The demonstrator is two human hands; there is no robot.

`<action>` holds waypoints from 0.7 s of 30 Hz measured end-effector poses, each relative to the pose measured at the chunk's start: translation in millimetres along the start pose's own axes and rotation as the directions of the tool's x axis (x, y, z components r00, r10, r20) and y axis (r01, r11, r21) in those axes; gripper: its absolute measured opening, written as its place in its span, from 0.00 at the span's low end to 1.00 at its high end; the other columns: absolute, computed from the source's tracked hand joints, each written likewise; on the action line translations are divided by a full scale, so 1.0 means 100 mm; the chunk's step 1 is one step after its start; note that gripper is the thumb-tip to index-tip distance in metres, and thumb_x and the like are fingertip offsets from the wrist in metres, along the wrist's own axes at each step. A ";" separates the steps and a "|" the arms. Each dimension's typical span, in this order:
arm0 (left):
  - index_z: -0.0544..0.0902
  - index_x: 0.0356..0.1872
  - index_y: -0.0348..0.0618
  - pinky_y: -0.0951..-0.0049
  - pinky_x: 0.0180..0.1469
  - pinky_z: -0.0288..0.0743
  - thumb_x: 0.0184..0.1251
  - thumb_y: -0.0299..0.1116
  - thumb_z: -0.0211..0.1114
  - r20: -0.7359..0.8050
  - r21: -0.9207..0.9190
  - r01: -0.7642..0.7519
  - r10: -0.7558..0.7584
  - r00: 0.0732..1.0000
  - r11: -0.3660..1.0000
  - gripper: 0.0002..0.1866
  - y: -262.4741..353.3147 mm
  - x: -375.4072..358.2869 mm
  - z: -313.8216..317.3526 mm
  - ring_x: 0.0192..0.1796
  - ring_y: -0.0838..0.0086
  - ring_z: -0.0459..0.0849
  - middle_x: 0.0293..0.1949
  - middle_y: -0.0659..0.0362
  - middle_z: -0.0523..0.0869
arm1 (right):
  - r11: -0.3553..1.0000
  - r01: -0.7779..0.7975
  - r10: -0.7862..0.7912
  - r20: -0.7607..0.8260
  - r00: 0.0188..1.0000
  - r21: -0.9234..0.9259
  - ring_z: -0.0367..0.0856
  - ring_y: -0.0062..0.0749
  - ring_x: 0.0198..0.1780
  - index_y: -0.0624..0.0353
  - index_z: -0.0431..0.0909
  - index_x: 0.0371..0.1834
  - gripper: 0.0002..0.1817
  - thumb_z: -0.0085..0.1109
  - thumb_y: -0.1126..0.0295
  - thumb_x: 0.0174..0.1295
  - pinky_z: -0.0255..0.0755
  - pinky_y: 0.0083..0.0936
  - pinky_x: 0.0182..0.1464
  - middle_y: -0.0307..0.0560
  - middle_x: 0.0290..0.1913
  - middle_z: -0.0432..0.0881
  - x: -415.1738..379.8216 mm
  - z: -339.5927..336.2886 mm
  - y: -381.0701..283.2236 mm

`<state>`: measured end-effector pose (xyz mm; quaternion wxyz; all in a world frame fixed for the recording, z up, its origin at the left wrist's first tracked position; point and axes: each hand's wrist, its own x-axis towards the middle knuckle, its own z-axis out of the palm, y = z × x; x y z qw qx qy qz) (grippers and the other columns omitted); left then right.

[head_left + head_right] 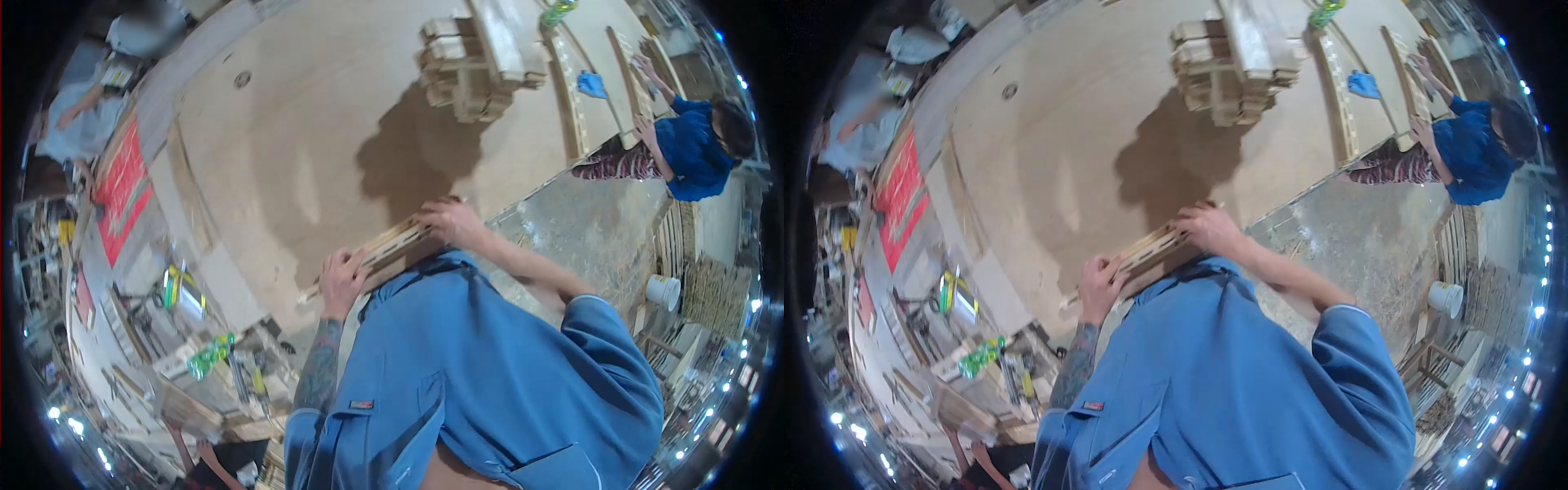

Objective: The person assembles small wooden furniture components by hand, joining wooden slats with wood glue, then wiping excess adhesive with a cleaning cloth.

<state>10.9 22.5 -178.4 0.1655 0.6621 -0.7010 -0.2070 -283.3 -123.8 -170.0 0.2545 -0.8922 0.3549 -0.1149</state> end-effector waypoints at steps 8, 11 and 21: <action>0.80 0.48 0.40 0.73 0.49 0.75 0.68 0.43 0.71 -0.092 -0.728 0.029 -0.140 0.986 0.685 0.18 1.66 2.26 -0.65 0.42 0.73 0.81 0.38 0.57 0.81 | 0.724 -0.332 0.690 -0.633 0.351 0.604 0.85 0.28 0.44 0.61 0.77 0.55 0.18 0.66 0.63 0.67 0.78 0.26 0.49 0.48 0.43 0.85 0.24 -2.03 0.68; 0.77 0.40 0.40 0.78 0.41 0.72 0.73 0.43 0.67 0.029 -0.794 0.105 -0.136 0.990 0.599 0.16 2.35 3.13 -0.70 0.37 0.82 0.76 0.33 0.64 0.78 | 0.522 -0.332 0.830 -0.379 0.408 0.786 0.84 0.25 0.42 0.63 0.75 0.54 0.19 0.65 0.61 0.69 0.78 0.24 0.45 0.48 0.42 0.85 0.56 -2.25 1.13; 0.68 0.60 0.36 0.74 0.56 0.72 0.72 0.33 0.66 -0.066 -0.968 0.003 -0.267 0.961 0.251 0.22 1.87 2.33 -0.68 0.51 0.76 0.78 0.51 0.58 0.77 | 0.349 0.017 0.689 -0.269 0.673 0.937 0.83 0.24 0.45 0.64 0.66 0.60 0.23 0.65 0.71 0.67 0.79 0.22 0.46 0.49 0.46 0.84 0.63 -1.55 -0.09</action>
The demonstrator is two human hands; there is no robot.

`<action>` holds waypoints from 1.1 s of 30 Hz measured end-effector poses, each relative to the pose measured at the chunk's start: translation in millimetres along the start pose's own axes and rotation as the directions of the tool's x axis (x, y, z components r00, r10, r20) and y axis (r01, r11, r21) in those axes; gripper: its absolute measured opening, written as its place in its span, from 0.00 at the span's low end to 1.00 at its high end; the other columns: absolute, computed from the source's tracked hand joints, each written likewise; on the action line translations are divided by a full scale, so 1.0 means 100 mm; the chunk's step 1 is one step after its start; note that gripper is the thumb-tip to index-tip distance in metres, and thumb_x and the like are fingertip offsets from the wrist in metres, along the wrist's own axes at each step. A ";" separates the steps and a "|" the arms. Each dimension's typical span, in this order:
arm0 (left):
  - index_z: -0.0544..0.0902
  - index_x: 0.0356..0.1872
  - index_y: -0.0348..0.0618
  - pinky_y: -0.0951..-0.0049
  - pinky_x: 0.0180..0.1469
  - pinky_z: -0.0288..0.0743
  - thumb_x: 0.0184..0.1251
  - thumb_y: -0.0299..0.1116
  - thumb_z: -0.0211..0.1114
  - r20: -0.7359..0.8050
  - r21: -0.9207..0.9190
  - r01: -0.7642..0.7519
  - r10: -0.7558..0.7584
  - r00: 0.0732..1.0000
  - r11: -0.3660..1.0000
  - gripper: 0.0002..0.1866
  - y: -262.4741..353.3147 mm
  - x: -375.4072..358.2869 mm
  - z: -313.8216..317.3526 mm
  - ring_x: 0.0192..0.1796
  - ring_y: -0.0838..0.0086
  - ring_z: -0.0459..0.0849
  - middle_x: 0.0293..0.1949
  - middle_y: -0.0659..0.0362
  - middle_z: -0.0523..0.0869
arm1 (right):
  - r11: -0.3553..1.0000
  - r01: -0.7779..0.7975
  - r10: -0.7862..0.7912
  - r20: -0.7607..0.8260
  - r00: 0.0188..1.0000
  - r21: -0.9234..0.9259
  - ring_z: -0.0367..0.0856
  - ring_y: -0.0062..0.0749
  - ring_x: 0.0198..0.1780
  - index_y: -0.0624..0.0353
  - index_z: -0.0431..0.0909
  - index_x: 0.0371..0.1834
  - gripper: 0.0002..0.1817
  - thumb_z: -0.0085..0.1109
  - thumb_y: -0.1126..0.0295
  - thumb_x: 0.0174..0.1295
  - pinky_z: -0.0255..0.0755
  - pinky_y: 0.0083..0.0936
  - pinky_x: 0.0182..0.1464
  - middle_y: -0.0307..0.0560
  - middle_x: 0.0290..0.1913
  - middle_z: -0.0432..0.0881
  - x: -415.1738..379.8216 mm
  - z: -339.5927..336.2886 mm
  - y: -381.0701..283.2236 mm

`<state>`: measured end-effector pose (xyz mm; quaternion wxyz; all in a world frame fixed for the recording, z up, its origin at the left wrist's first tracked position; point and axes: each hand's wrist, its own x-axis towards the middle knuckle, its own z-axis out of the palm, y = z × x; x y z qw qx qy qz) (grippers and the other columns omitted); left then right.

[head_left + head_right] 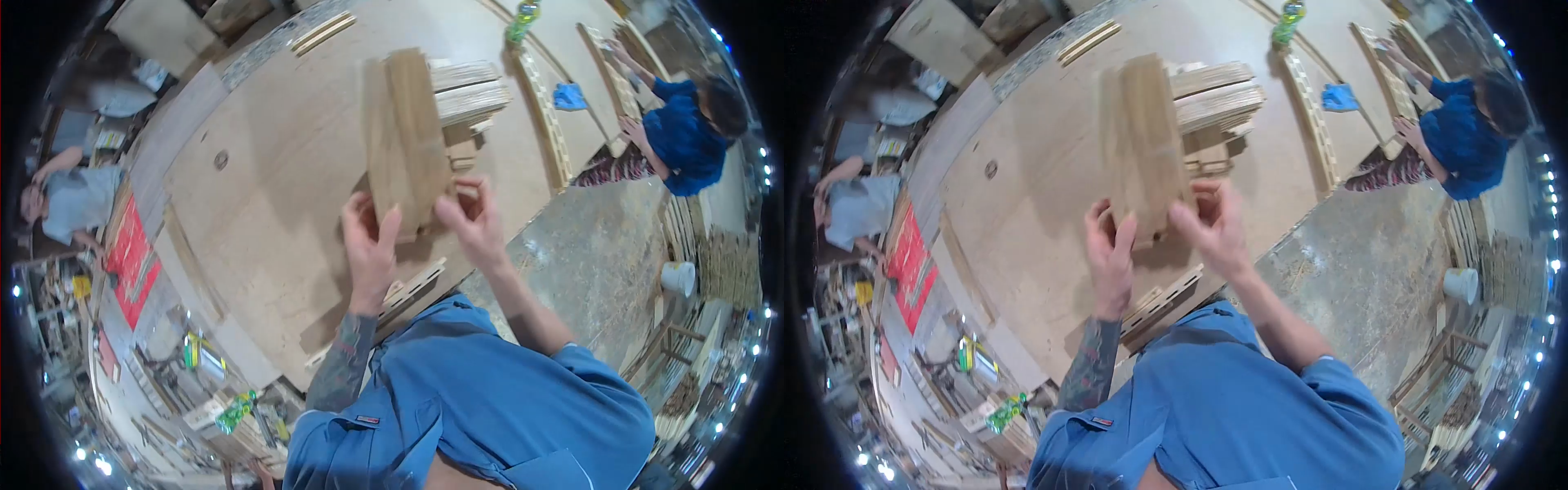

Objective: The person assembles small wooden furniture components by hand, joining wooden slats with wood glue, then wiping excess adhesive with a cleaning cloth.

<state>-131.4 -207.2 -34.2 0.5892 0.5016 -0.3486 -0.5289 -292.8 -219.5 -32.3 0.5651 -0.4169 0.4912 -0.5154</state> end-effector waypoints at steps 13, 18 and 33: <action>0.76 0.64 0.34 0.66 0.55 0.74 0.70 0.43 0.67 -0.417 0.535 0.273 -0.031 0.908 0.799 0.28 -1.37 -1.13 -2.86 0.50 0.66 0.81 0.46 0.56 0.86 | 0.761 -0.023 0.279 0.296 0.914 -0.648 0.86 0.45 0.49 0.63 0.81 0.57 0.29 0.64 0.50 0.62 0.77 0.38 0.55 0.57 0.45 0.87 -0.21 1.16 2.14; 0.71 0.65 0.32 0.54 0.62 0.72 0.56 0.49 0.74 -0.506 0.792 0.364 0.193 0.841 0.491 0.41 -1.13 -0.74 -2.62 0.58 0.49 0.79 0.52 0.40 0.81 | 0.444 0.147 0.099 0.211 0.972 -0.884 0.77 0.55 0.62 0.61 0.70 0.68 0.41 0.69 0.47 0.55 0.74 0.45 0.61 0.59 0.60 0.78 -0.17 1.76 1.76; 0.74 0.62 0.27 0.54 0.64 0.70 0.51 0.43 0.76 -0.648 0.591 0.359 0.160 0.744 0.723 0.40 -1.25 -0.46 -2.94 0.61 0.44 0.77 0.54 0.36 0.81 | 0.474 0.061 -0.008 0.066 0.998 -0.878 0.82 0.56 0.48 0.64 0.77 0.49 0.28 0.72 0.57 0.49 0.76 0.44 0.53 0.58 0.42 0.83 0.03 1.81 2.26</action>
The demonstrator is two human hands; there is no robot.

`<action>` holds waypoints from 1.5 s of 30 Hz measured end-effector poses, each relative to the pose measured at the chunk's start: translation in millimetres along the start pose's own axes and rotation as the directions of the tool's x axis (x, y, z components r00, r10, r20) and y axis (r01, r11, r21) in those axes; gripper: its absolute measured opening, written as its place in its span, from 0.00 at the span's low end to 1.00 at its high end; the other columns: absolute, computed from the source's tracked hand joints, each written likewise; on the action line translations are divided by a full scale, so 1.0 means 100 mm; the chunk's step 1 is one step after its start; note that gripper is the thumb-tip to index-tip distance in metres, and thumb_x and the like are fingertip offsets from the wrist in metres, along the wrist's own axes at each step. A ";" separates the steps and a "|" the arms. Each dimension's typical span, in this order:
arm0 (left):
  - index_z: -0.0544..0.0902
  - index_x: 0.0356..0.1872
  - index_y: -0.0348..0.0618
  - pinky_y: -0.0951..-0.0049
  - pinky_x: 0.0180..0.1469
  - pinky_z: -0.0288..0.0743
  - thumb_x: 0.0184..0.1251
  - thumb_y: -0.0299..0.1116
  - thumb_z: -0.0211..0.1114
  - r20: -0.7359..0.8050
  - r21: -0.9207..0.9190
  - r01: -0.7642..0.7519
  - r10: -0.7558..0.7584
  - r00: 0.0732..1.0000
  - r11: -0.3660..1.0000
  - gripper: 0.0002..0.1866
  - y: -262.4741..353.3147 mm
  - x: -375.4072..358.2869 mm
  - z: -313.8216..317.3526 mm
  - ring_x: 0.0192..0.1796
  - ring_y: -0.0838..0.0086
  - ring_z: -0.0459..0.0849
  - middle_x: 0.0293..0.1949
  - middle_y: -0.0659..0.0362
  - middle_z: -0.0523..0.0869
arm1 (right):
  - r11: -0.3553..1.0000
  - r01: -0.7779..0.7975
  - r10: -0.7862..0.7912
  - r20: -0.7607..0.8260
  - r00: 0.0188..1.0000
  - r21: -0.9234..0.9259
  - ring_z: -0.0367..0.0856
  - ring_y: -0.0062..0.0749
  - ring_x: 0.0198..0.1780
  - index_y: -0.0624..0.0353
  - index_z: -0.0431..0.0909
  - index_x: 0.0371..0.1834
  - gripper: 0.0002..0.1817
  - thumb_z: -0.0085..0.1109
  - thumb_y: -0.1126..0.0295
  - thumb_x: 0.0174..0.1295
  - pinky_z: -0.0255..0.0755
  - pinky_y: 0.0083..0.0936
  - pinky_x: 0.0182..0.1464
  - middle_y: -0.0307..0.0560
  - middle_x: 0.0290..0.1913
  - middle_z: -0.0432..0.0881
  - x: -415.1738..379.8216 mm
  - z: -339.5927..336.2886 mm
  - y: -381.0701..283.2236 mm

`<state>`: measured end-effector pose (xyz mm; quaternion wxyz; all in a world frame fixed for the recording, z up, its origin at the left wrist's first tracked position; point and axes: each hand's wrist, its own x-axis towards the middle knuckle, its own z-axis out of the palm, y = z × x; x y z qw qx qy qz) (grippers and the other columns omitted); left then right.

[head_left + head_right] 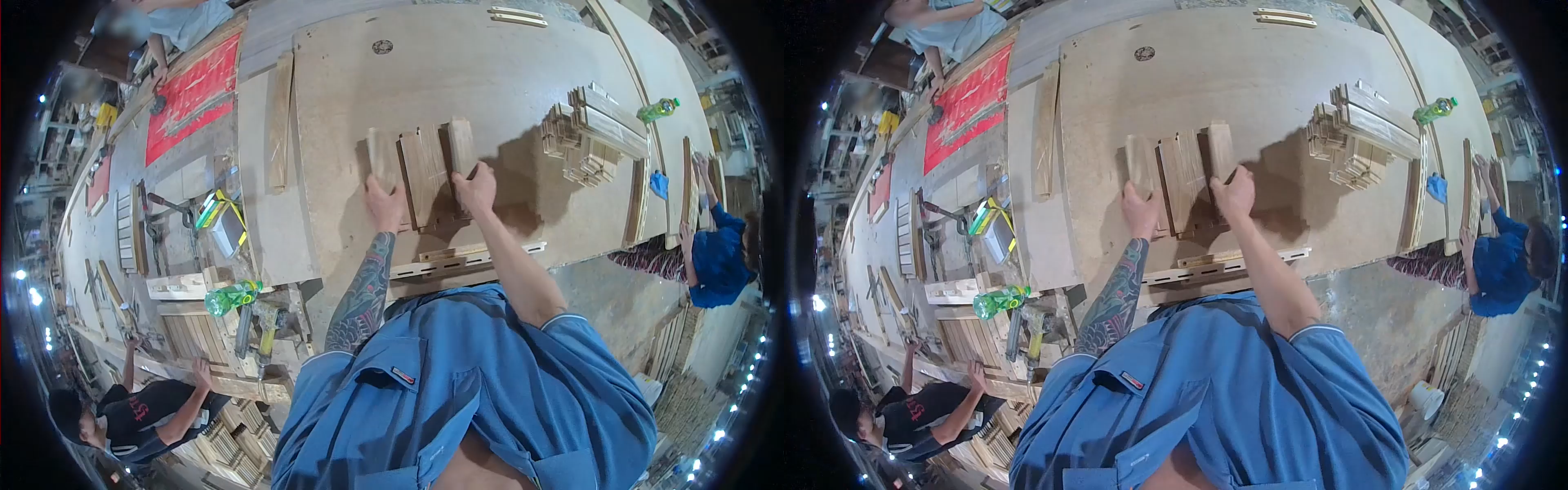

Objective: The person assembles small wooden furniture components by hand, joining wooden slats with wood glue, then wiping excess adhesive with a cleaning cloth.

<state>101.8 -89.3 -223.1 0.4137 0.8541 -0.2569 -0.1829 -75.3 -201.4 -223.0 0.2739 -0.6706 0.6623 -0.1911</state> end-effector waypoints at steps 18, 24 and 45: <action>0.81 0.57 0.33 0.58 0.51 0.75 0.67 0.43 0.65 -0.165 0.436 -0.190 0.286 0.944 0.880 0.25 -0.42 0.15 -0.48 0.45 0.52 0.82 0.38 0.46 0.84 | 0.996 0.068 -0.075 -0.132 0.988 -0.059 0.77 0.56 0.56 0.57 0.77 0.55 0.31 0.68 0.45 0.58 0.71 0.48 0.58 0.57 0.51 0.82 0.16 -0.32 0.56; 0.83 0.56 0.40 0.55 0.47 0.75 0.68 0.42 0.63 -0.076 0.377 -0.064 0.099 0.992 0.924 0.21 -0.69 0.36 -0.52 0.42 0.52 0.82 0.36 0.46 0.85 | 0.951 -0.055 -0.025 0.254 0.967 0.303 0.85 0.40 0.44 0.60 0.84 0.53 0.18 0.60 0.58 0.69 0.76 0.31 0.50 0.54 0.41 0.86 0.44 -0.61 0.85; 0.81 0.55 0.45 0.48 0.60 0.72 0.66 0.37 0.59 0.180 0.337 -0.070 0.009 0.984 0.939 0.18 -0.46 0.67 -0.73 0.57 0.43 0.80 0.52 0.41 0.84 | 0.854 -0.169 -0.110 0.488 0.866 0.492 0.75 0.36 0.67 0.70 0.69 0.70 0.28 0.49 0.77 0.65 0.64 0.25 0.69 0.55 0.66 0.78 0.28 -0.83 1.01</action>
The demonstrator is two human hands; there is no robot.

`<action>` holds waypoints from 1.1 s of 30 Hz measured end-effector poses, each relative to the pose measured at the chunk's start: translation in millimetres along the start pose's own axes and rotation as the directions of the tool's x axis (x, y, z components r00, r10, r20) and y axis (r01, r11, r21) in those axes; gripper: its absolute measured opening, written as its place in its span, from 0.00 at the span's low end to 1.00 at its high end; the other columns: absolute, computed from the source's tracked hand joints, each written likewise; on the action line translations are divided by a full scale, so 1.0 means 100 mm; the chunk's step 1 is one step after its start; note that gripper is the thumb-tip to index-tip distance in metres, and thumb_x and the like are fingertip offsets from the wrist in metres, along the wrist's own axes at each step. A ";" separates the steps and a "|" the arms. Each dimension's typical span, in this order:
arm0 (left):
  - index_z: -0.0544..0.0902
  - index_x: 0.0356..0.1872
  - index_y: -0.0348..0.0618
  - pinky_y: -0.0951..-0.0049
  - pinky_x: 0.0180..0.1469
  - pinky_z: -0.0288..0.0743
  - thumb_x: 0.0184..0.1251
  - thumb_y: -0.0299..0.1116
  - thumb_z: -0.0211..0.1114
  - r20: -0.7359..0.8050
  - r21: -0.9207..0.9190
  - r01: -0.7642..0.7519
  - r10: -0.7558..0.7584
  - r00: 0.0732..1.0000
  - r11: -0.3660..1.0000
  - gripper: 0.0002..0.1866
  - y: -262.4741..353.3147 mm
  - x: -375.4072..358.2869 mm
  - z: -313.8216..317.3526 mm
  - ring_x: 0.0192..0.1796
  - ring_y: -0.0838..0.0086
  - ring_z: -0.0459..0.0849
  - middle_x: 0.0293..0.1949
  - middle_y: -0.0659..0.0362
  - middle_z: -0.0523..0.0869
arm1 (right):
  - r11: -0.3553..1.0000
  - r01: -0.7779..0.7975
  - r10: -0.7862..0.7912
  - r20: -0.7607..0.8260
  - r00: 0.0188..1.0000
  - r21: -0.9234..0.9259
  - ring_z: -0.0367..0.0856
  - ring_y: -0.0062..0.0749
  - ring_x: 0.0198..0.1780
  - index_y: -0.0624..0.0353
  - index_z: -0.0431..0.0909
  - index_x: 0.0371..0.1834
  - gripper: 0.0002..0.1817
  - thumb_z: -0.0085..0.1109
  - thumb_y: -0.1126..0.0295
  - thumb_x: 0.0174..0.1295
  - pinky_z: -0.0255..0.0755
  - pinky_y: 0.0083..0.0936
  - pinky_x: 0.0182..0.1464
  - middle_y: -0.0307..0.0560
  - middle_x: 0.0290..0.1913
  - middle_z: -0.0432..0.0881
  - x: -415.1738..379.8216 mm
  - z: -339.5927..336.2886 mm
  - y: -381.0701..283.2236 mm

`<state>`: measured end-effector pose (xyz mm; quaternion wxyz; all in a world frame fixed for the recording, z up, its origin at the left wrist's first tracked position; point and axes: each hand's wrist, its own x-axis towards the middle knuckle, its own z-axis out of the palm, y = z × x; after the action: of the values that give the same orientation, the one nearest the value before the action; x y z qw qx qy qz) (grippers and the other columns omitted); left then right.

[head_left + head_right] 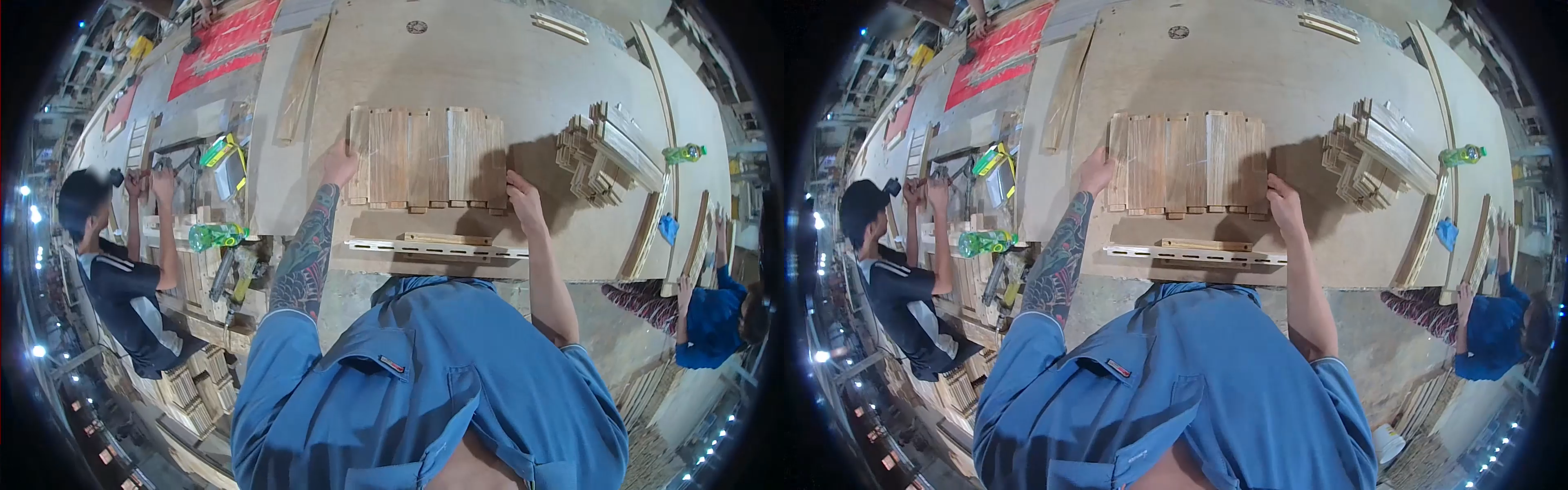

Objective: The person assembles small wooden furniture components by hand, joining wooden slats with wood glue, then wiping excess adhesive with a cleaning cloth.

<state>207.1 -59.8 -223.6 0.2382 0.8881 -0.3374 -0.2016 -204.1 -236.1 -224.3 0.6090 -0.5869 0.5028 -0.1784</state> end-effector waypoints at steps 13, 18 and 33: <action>0.78 0.65 0.58 0.43 0.69 0.64 0.68 0.42 0.57 0.150 0.271 -0.433 0.407 0.901 0.859 0.23 1.26 0.57 0.46 0.68 0.41 0.67 0.66 0.38 0.70 | 0.939 0.061 -0.146 -0.233 0.962 -0.337 0.82 0.35 0.47 0.56 0.78 0.64 0.27 0.54 0.75 0.58 0.75 0.31 0.53 0.50 0.45 0.85 -0.34 0.12 -0.19; 0.83 0.53 0.51 0.44 0.68 0.66 0.68 0.43 0.59 0.160 0.219 -0.499 0.473 0.866 0.838 0.17 1.19 0.28 0.57 0.69 0.44 0.65 0.64 0.42 0.70 | 0.946 0.122 -0.190 -0.209 0.959 -0.299 0.74 0.17 0.37 0.61 0.78 0.63 0.23 0.54 0.77 0.63 0.70 0.17 0.42 0.37 0.37 0.81 -0.45 0.07 -0.08; 0.89 0.47 0.40 0.80 0.48 0.78 0.71 0.34 0.68 0.068 -0.658 -0.356 0.523 0.850 0.664 0.11 1.40 -1.34 -1.23 0.43 0.84 0.85 0.38 0.63 0.90 | 0.792 0.510 -0.242 0.594 0.767 -0.336 0.89 0.45 0.40 0.67 0.85 0.43 0.18 0.69 0.61 0.61 0.79 0.35 0.44 0.58 0.37 0.88 -0.89 1.71 -1.33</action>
<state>107.4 -23.9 -19.9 0.5146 0.6161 -0.4843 -0.3479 -52.3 -105.3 -102.2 0.5065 -0.8354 0.2133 -0.0046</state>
